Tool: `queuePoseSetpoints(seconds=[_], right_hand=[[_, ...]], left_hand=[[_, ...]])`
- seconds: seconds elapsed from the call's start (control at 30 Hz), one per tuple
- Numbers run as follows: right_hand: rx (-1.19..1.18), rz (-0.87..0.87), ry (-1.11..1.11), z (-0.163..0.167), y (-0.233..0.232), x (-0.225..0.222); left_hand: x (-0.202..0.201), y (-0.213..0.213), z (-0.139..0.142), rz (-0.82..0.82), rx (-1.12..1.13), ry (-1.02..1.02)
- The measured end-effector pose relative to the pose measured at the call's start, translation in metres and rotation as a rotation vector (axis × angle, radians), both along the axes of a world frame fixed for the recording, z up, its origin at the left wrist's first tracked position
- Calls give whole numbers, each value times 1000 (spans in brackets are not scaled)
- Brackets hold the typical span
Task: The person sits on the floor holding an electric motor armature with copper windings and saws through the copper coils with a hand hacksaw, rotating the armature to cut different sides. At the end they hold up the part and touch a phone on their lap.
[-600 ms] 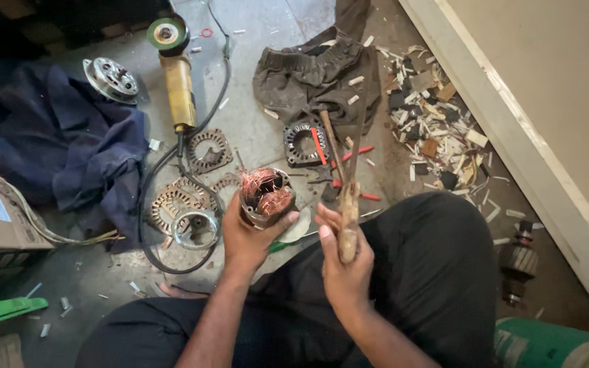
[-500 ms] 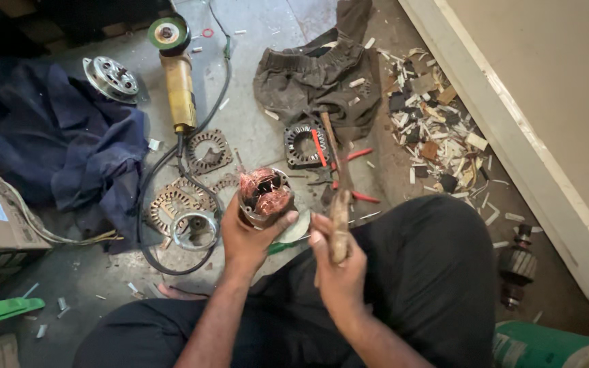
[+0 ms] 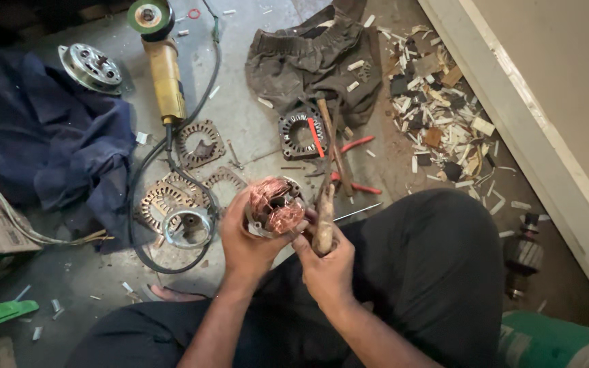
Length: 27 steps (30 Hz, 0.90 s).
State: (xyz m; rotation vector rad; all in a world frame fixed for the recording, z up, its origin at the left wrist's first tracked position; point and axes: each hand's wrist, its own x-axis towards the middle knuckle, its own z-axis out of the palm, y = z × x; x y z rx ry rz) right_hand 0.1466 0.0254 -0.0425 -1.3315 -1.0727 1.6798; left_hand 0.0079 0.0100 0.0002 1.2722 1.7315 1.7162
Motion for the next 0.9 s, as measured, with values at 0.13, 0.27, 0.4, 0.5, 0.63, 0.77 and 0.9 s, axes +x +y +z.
queuePoseSetpoints(seconds=[0.13,0.27,0.4,0.5,0.63,0.77,0.9], right_hand=[[124,15,209,-1,7,0],[36,36,286,4,11,2],[71,12,267,12,7,-4],[47,-5,301,14,3,-10],[64,-13,326,10,1,-19],[87,-4,326,6,2,-31],[108,41,300,10,9,-40]], left_hand=[[3,3,1,-15,28,-24],[5,4,-4,-15,-98,-212],[3,3,-10,-117,-8,-418],[1,3,-14,-119,-17,-432],[-7,3,-17,-103,-14,-403],[-17,5,-18,-63,-18,-253],[-31,11,-14,-23,-39,-172]])
